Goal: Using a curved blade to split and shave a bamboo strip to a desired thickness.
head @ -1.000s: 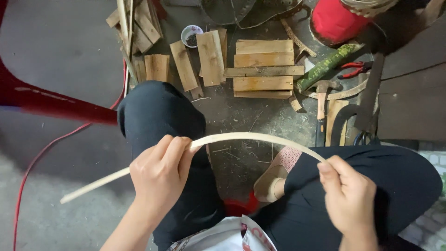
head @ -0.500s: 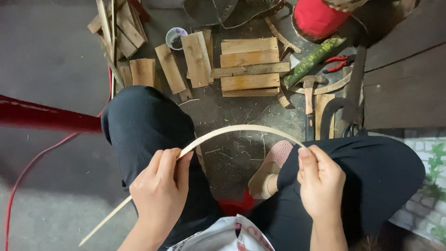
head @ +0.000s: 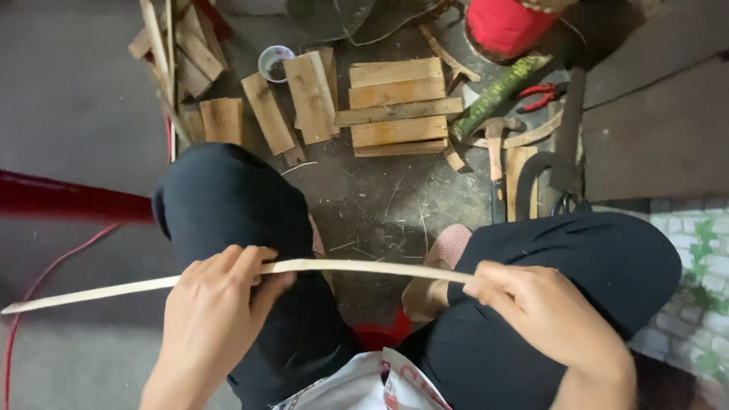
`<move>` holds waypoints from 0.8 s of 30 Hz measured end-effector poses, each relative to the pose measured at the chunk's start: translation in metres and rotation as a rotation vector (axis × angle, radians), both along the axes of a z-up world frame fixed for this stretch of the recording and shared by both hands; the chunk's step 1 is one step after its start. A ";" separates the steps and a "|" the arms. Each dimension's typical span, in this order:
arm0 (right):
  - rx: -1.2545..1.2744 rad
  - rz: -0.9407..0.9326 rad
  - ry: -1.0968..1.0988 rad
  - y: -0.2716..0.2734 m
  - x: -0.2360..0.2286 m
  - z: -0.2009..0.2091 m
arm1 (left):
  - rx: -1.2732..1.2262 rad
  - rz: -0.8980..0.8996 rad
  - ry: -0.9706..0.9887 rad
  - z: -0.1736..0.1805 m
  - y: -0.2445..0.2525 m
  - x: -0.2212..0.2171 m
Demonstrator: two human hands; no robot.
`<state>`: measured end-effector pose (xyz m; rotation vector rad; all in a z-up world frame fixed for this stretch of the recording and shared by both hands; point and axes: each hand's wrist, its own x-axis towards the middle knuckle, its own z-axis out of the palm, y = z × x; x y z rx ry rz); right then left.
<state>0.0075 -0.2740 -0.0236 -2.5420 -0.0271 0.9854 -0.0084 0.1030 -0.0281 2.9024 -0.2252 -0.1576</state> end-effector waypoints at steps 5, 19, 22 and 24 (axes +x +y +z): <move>-0.033 0.249 0.093 -0.004 0.004 0.029 | -0.037 -0.447 -0.069 -0.008 -0.029 -0.006; -0.166 -0.975 -1.157 -0.331 -0.050 -0.279 | 0.138 0.263 0.372 -0.043 -0.060 -0.001; -0.168 -0.822 -0.792 -0.309 -0.064 -0.385 | 0.180 0.274 0.183 -0.052 -0.068 0.008; -0.131 -0.910 -0.792 -0.268 -0.068 -0.434 | 0.179 0.151 0.171 -0.042 -0.073 0.017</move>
